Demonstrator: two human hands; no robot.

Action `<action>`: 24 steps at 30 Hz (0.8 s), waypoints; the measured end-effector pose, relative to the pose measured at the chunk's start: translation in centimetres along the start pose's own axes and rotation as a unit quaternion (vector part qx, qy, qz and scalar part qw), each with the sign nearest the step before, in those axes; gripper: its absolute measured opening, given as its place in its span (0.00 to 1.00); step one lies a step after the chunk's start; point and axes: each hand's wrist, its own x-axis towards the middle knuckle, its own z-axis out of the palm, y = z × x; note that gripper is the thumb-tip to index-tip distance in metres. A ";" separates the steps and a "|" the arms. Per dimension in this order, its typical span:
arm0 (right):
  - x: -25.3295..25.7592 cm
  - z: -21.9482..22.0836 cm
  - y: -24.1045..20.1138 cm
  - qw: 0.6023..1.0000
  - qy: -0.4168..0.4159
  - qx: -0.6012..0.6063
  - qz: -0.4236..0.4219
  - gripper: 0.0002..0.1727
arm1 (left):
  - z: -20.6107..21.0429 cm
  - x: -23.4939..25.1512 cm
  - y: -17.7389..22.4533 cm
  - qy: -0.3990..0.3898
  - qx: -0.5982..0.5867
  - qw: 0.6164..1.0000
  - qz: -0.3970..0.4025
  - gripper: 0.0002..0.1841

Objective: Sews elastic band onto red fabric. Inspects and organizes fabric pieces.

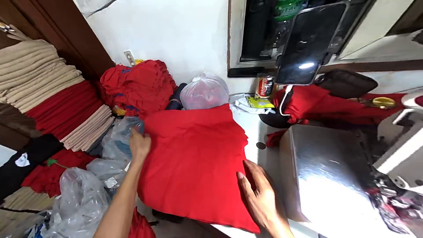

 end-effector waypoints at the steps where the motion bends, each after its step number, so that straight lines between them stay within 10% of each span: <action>1: 0.0 0.0 -0.1 1.000 0.001 0.006 -0.001 0.30 | 0.3 -1.7 0.1 -0.008 0.009 0.999 0.043 0.28; 9: -0.3 -0.2 0.1 1.000 -0.017 0.017 -0.003 0.28 | 4.6 -14.3 5.5 -0.137 0.074 0.937 0.314 0.21; 14: -1.6 -0.9 0.2 0.998 -0.062 0.006 -0.030 0.30 | 8.5 -20.0 9.8 -0.244 0.115 0.902 0.337 0.34; 24: -8.8 -7.6 -2.2 0.981 -0.159 -0.110 -0.030 0.29 | 10.2 -21.1 9.7 -0.210 0.119 0.916 0.320 0.37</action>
